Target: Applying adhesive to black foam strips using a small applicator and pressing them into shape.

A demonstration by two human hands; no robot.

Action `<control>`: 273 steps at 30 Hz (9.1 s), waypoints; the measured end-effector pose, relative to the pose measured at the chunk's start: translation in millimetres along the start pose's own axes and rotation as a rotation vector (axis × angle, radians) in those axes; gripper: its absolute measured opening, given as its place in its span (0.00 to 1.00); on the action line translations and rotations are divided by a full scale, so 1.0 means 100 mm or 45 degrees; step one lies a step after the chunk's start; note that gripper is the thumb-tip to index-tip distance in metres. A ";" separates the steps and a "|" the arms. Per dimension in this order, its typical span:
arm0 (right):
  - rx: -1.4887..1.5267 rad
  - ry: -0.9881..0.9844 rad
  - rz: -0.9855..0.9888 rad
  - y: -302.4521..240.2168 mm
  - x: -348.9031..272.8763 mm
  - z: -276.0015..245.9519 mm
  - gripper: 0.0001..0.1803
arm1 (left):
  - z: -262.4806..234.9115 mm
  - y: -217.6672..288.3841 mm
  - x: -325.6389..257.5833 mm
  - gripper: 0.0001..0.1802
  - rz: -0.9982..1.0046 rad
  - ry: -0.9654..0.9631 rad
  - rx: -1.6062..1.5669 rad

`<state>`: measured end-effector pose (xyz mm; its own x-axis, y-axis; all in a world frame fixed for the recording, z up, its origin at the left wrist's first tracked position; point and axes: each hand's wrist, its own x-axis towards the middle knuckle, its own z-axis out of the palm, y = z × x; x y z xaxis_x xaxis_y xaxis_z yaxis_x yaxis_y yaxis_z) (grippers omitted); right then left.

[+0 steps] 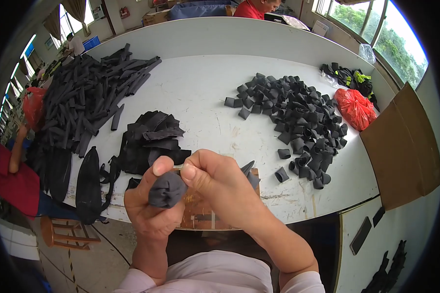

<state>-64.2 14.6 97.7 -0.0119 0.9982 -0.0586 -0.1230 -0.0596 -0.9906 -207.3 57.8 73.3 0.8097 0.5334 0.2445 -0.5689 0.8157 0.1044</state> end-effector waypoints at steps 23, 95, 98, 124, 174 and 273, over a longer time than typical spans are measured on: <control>0.329 -0.091 0.267 1.09 0.22 -0.28 0.14 | -1.02 -0.05 -0.18 0.13 0.235 0.718 -0.046; 0.186 0.455 0.495 1.33 -0.08 -0.72 0.29 | -1.85 1.09 0.89 0.08 0.206 1.405 3.555; -0.399 0.376 0.483 1.40 -0.24 -0.68 0.31 | -1.91 1.15 0.80 0.06 -0.053 1.316 3.695; -0.553 0.071 -0.218 1.24 -0.40 0.38 0.35 | -1.21 -0.04 -0.66 0.07 0.176 0.728 -0.247; -0.908 0.369 -0.366 1.43 -0.36 0.16 0.08 | -0.96 -0.31 -0.72 0.10 0.258 1.047 1.059; -0.824 0.005 -0.616 1.24 0.06 -0.39 0.12 | -0.45 -0.17 0.16 0.05 0.128 0.476 2.024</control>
<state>-40.9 12.9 -30.0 -0.1007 0.9129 0.3956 0.4855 0.3922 -0.7813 -177.9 62.3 31.8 0.6157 0.7812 0.1028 0.0057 -0.1349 0.9908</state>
